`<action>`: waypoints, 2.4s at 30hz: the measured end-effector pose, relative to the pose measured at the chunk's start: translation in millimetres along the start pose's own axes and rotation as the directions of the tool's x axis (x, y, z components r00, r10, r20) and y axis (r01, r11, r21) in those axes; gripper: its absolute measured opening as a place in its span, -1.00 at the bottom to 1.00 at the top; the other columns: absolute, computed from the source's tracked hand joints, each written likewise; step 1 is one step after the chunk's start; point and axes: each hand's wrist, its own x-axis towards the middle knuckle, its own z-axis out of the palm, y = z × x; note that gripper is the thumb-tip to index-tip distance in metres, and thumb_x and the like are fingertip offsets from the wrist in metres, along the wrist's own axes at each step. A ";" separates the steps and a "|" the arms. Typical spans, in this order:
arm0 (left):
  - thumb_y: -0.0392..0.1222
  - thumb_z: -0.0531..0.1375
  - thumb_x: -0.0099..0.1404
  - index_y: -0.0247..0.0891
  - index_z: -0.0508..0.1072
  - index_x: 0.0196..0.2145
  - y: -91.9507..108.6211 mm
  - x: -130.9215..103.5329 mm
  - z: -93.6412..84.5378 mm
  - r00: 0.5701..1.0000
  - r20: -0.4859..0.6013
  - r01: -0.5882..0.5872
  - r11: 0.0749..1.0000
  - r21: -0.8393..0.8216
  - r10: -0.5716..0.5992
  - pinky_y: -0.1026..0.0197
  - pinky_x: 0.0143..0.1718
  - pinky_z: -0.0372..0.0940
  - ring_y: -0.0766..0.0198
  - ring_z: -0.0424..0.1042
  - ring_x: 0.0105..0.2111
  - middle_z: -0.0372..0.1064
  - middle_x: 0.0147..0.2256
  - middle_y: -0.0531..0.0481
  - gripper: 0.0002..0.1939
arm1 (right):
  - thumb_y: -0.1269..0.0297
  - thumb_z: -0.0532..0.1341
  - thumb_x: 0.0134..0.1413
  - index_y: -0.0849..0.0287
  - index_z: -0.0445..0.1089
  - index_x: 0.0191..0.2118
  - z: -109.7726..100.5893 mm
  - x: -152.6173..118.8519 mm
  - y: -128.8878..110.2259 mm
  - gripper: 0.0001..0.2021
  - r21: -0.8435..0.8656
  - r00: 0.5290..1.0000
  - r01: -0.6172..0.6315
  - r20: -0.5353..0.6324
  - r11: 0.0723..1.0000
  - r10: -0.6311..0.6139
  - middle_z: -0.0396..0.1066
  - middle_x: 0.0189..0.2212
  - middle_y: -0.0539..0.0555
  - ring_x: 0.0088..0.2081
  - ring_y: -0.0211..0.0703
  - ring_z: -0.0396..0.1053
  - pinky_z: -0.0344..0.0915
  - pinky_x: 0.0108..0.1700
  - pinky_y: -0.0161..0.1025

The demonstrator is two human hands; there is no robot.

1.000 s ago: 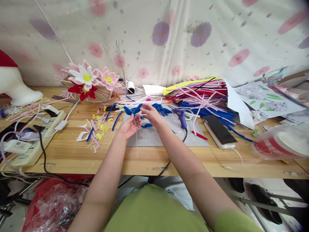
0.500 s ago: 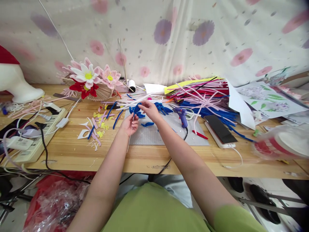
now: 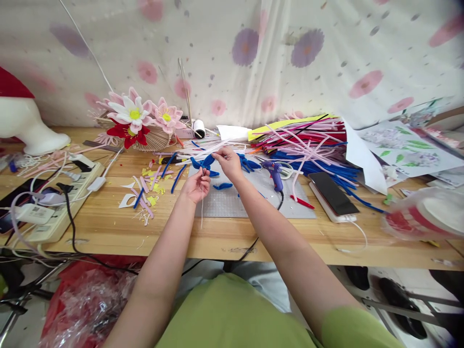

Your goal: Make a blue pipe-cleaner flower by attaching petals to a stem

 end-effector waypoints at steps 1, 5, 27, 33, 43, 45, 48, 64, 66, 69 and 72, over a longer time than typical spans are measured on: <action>-0.22 0.00 0.35 -0.38 0.34 -0.47 0.3 0.7 -0.4 1.000 0.000 -0.006 1.000 0.015 0.006 0.57 -0.75 0.10 0.59 0.17 -0.70 0.29 -0.57 0.04 -0.72 | 0.23 0.23 -0.10 0.14 0.34 -0.52 0.5 0.4 1.8 -0.88 0.048 0.999 -0.036 0.014 0.998 0.035 0.28 -0.51 -0.04 -0.42 -0.27 0.19 0.20 -0.32 -0.29; -0.26 0.04 0.32 -0.38 0.36 -0.45 1.5 3.1 0.0 0.998 -0.019 -0.053 0.995 0.087 0.055 0.54 -0.71 0.18 0.56 0.24 -0.67 0.31 -0.54 0.04 -0.78 | 0.19 0.20 -0.10 0.14 0.42 -0.40 -0.5 -0.5 6.7 -0.84 0.192 0.985 -0.171 0.058 0.966 0.162 0.34 -0.50 -0.05 -0.47 -0.30 0.20 0.20 -0.46 -0.34; -0.46 0.19 0.15 -0.39 0.47 -0.45 -6.3 -0.4 14.4 0.925 -0.026 -0.359 0.891 0.278 0.380 0.44 -0.48 0.36 0.53 0.32 -0.65 0.44 -0.54 0.01 -0.92 | 0.25 0.18 -0.05 0.06 0.42 -0.17 -14.1 -13.0 0.6 -0.74 0.478 0.910 -0.414 0.216 0.775 0.353 0.43 -0.32 -0.05 -0.48 -0.41 0.24 0.23 -0.44 -0.41; -0.39 0.31 -0.05 -0.30 0.52 -0.57 9.1 -5.0 15.9 0.609 0.361 -0.695 0.256 0.672 0.706 0.29 -0.31 0.35 0.34 0.43 -0.45 0.45 -0.54 0.04 -0.95 | 0.28 0.19 0.01 0.13 0.37 -0.22 -21.3 -16.7 -12.6 -0.82 0.514 0.862 -0.498 0.381 0.698 0.334 0.41 -0.41 -0.06 -0.50 -0.43 0.30 0.26 -0.45 -0.45; -0.30 0.20 0.04 -0.25 0.53 -0.41 21.8 12.8 -28.6 0.333 0.688 -0.671 -0.351 0.653 0.644 0.16 -0.13 0.33 0.24 0.45 -0.25 0.50 -0.32 -0.04 -0.87 | 0.17 0.21 0.04 0.28 0.31 -0.46 -29.1 -25.3 -11.7 -0.75 0.276 0.525 -0.734 0.811 0.620 0.260 0.38 -0.66 0.01 -0.67 -0.36 0.29 0.25 -0.60 -0.43; -0.29 0.18 0.05 -0.26 0.52 -0.34 22.9 12.6 -32.8 0.364 0.695 -0.666 -0.349 0.660 0.620 0.15 -0.11 0.32 0.22 0.45 -0.21 0.49 -0.26 -0.06 -0.82 | 0.27 0.26 -0.03 0.29 0.32 -0.42 -29.3 -24.4 -10.5 -0.83 0.235 0.474 -0.743 0.847 0.627 0.243 0.38 -0.65 -0.01 -0.67 -0.37 0.29 0.25 -0.61 -0.44; -0.27 0.17 0.07 -0.24 0.52 -0.30 24.8 10.1 -35.4 0.426 0.717 -0.638 -0.378 0.670 0.552 0.13 -0.04 0.29 0.20 0.43 -0.13 0.48 -0.18 -0.07 -0.79 | 0.40 0.27 -0.07 0.29 0.33 -0.37 -27.1 -22.0 -9.7 -0.88 0.208 0.476 -0.744 0.833 0.636 0.284 0.33 -0.69 -0.09 -0.69 -0.41 0.23 0.21 -0.63 -0.47; -0.27 0.17 0.06 -0.23 0.54 -0.38 34.4 -5.2 -40.9 0.531 0.721 -0.481 -0.542 0.689 0.445 0.25 -0.27 0.31 0.27 0.43 -0.36 0.49 -0.36 -0.01 -0.83 | 0.37 0.26 0.02 0.26 0.32 -0.43 -14.2 -16.4 -22.5 -0.90 -0.032 0.459 -0.622 0.794 0.783 0.398 0.38 -0.64 -0.06 -0.65 -0.42 0.31 0.22 -0.65 -0.51; -0.28 0.18 0.04 -0.23 0.53 -0.45 35.1 -7.2 -36.8 0.521 0.743 -0.456 -0.598 0.659 0.420 0.27 -0.30 0.29 0.27 0.43 -0.37 0.49 -0.40 0.00 -0.89 | 0.39 0.27 0.00 0.25 0.31 -0.43 -17.0 -15.5 -25.5 -0.89 -0.055 0.470 -0.596 0.785 0.801 0.404 0.38 -0.64 -0.06 -0.65 -0.42 0.30 0.23 -0.64 -0.50; -0.31 0.18 0.04 -0.22 0.52 -0.50 35.9 -8.4 -30.3 0.502 0.776 -0.463 -0.639 0.614 0.382 0.28 -0.32 0.28 0.28 0.44 -0.38 0.51 -0.42 0.01 -0.90 | 0.39 0.29 -0.03 0.26 0.32 -0.42 -22.5 -14.2 -28.4 -0.88 -0.054 0.491 -0.567 0.779 0.822 0.390 0.40 -0.62 -0.05 -0.63 -0.41 0.32 0.26 -0.61 -0.49; -0.30 0.18 0.05 -0.22 0.51 -0.54 36.6 -7.3 -26.0 0.500 0.798 -0.499 -0.641 0.583 0.337 0.30 -0.33 0.28 0.31 0.44 -0.40 0.50 -0.44 0.04 -0.90 | 0.37 0.28 -0.02 0.28 0.33 -0.44 -25.9 -12.0 -28.4 -0.88 -0.049 0.494 -0.543 0.789 0.839 0.366 0.40 -0.63 -0.04 -0.63 -0.40 0.32 0.27 -0.61 -0.48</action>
